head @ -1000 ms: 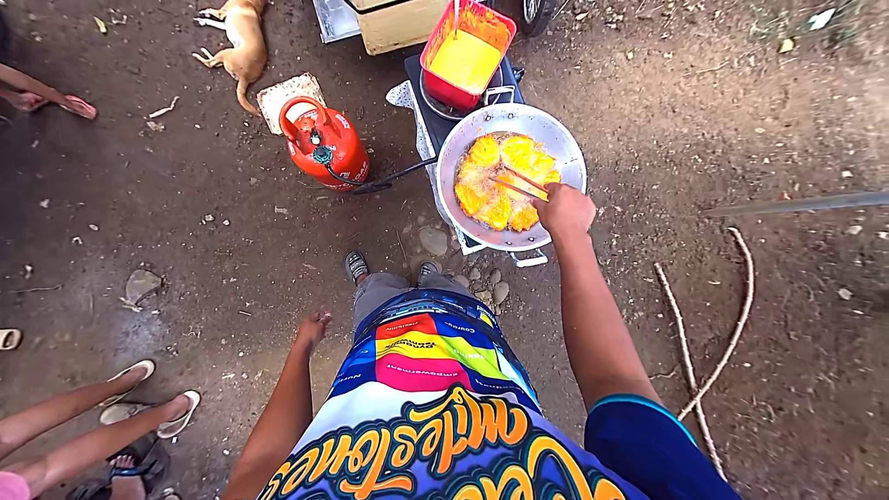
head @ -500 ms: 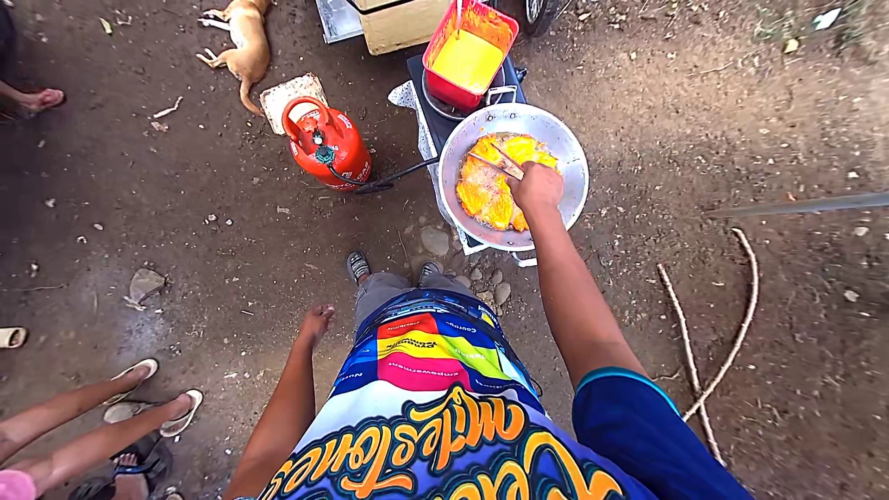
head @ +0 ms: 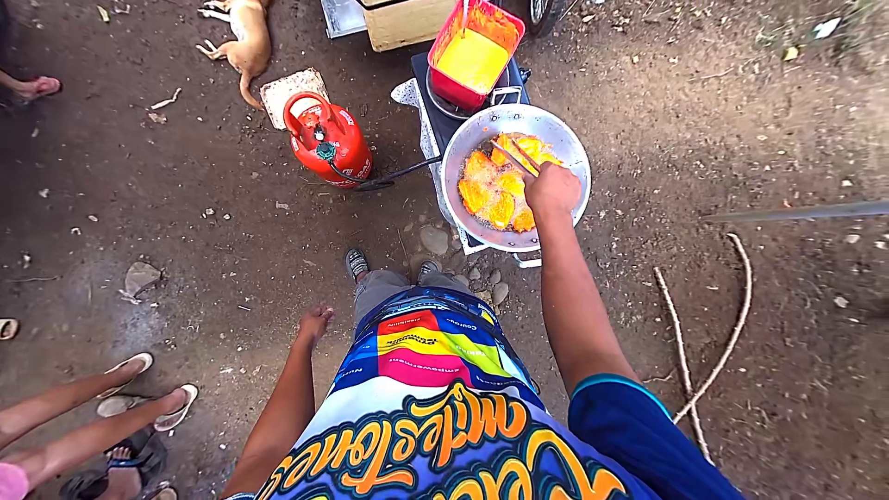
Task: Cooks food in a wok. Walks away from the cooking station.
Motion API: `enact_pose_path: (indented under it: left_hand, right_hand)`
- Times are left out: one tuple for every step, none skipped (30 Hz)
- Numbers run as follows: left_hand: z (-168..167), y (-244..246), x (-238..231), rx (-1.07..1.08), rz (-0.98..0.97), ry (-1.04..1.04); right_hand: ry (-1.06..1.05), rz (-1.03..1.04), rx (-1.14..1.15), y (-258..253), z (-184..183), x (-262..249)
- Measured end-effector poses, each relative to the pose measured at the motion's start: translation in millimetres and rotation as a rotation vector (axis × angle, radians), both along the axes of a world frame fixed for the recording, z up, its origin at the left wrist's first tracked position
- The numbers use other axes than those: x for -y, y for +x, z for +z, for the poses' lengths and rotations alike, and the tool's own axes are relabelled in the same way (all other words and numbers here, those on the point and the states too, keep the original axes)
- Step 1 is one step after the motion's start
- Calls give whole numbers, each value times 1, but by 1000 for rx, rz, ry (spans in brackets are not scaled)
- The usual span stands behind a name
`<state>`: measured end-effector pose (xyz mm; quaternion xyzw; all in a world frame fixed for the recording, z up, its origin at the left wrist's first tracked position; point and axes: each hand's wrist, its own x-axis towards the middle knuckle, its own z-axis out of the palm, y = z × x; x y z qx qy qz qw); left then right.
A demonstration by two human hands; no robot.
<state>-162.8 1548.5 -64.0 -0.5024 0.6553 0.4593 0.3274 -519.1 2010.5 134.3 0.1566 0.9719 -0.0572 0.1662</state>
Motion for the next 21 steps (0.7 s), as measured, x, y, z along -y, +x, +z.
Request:
enact_pose_path:
  left_hand:
    - [0,-1,0,2,-3,1]
    - [-1,-3,0,2,-8,5]
    - [-1,-5,0,-1,-11,9]
    - [1,-7,0,-4,-13,11]
    - [3,-10,0,-9,-17,12]
    - [4,-13,-1,-16,-18,10]
    - [4,-16,-1,-21,-17,9]
    - [6,-18,0,-20,-15,11]
    - [6,-19,0,-21,-12,9]
    - [7,-20,1,-25,-10,10]
    - [6,-21,1,-29,-13,9]
    - [5,-20,1,-33,-14,8]
    - [4,-19,2,-38,-16,8]
    - [1,-17,3,-38,-23,6]
    - [-1,-15,3,-33,-32,6]
    - [-3,-13,4,-29,-33,7]
    - [-3,-11,3,-24,-28,7]
    - [-3,-8,3,-19,-18,10]
    - [-4,-5,3,-12,-9,17]
    - [-6,-2,3,-5,-5,20]
    - [-8,1,3,-1,-3,18]
  right_hand:
    - [2,-22,5,0,2,-1]
    - [1,-40,10,-1,3,-2]
    - [-2,-51,13,-2,4,-2]
    - [-7,-62,20,-3,5,-1]
    - [-16,-72,31,-5,7,1]
    - [-17,-74,37,-6,8,2]
    - [-15,-70,41,-9,9,3]
    - [-6,-63,44,-11,9,4]
    - [-2,-58,41,-12,8,4]
    - [-2,-56,36,-14,8,4]
    - [0,-54,31,-16,7,5]
    - [6,-49,29,-17,6,5]
    - [13,-38,33,-18,4,6]
    - [18,-25,36,-18,3,6]
    - [24,-11,37,-19,3,7]
    - [31,7,39,-19,5,7]
    - [35,29,39,-20,6,6]
    - [28,57,32,-22,7,4]
    - [19,87,20,-23,8,0]
    - [14,121,2,-25,8,-5]
    - [10,157,-14,-28,8,-10]
